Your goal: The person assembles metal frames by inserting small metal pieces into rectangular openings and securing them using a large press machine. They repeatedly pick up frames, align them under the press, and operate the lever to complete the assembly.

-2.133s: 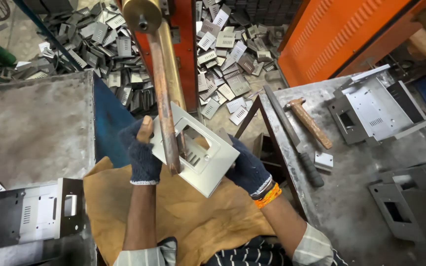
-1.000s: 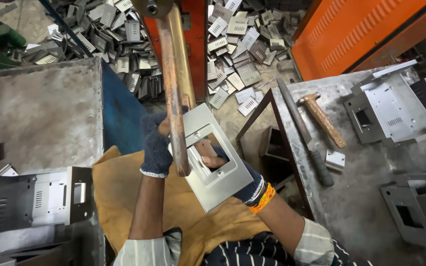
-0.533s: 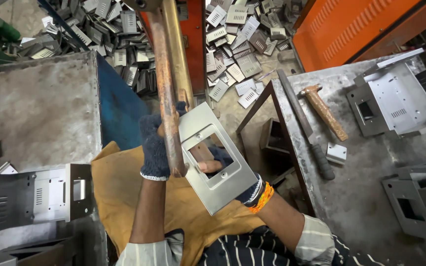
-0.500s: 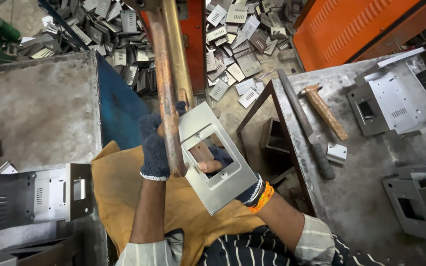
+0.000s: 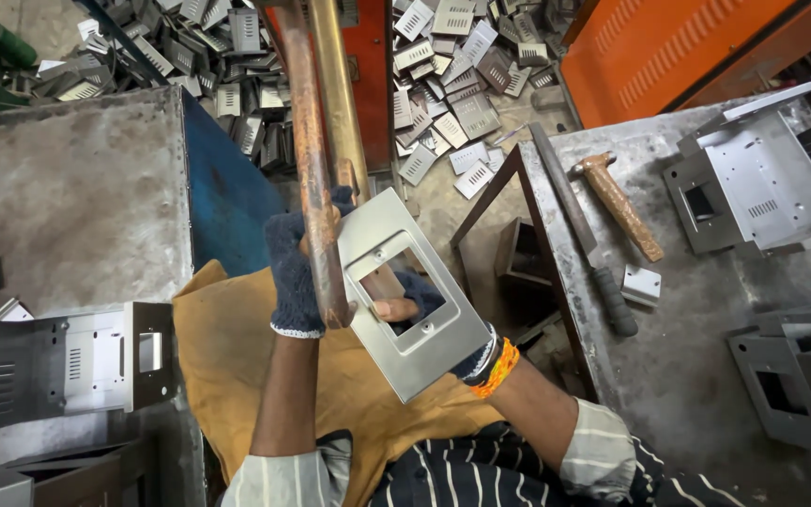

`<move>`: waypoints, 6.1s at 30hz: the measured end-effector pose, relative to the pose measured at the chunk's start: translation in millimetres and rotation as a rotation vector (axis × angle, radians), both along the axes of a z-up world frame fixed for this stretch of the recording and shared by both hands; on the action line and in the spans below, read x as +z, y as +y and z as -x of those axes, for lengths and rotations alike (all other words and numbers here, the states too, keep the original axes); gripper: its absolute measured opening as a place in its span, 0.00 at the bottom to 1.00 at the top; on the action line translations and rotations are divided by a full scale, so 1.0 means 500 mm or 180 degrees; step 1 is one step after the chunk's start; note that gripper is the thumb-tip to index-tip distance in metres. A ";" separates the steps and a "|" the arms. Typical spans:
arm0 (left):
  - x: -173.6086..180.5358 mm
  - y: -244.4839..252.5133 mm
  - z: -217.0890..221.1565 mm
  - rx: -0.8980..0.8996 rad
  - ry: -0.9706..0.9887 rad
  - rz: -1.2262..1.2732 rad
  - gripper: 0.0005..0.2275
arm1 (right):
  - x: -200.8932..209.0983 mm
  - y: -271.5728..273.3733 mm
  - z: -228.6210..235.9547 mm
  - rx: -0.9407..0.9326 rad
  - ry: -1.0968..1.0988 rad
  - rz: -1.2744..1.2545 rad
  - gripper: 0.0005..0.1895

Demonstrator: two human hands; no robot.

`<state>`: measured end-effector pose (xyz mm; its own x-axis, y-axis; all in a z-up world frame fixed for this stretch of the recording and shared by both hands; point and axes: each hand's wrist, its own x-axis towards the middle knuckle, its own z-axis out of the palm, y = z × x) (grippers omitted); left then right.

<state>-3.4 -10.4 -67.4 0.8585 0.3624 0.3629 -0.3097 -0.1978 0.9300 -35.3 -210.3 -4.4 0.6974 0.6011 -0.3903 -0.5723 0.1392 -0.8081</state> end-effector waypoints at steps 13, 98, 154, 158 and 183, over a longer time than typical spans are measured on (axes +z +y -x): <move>0.012 -0.008 0.013 0.0219 -0.0365 -0.0700 0.07 | -0.027 -0.012 0.002 0.0088 -0.0092 0.0185 0.31; 0.239 0.030 0.175 -0.0385 0.0107 -0.0814 0.50 | 0.132 0.045 0.000 -0.2034 -0.0720 -0.0349 0.17; -0.162 0.422 0.328 0.3398 0.0752 0.0028 0.18 | -0.023 0.050 0.130 0.0150 -0.2841 0.2092 0.17; -0.168 0.395 0.344 0.3535 0.0344 -0.0108 0.25 | 0.008 0.060 0.116 0.0390 -0.2119 0.2496 0.15; 0.004 -0.253 0.116 -0.1653 0.1406 0.0669 0.09 | -0.084 -0.221 0.019 -0.1214 -0.2361 0.2576 0.12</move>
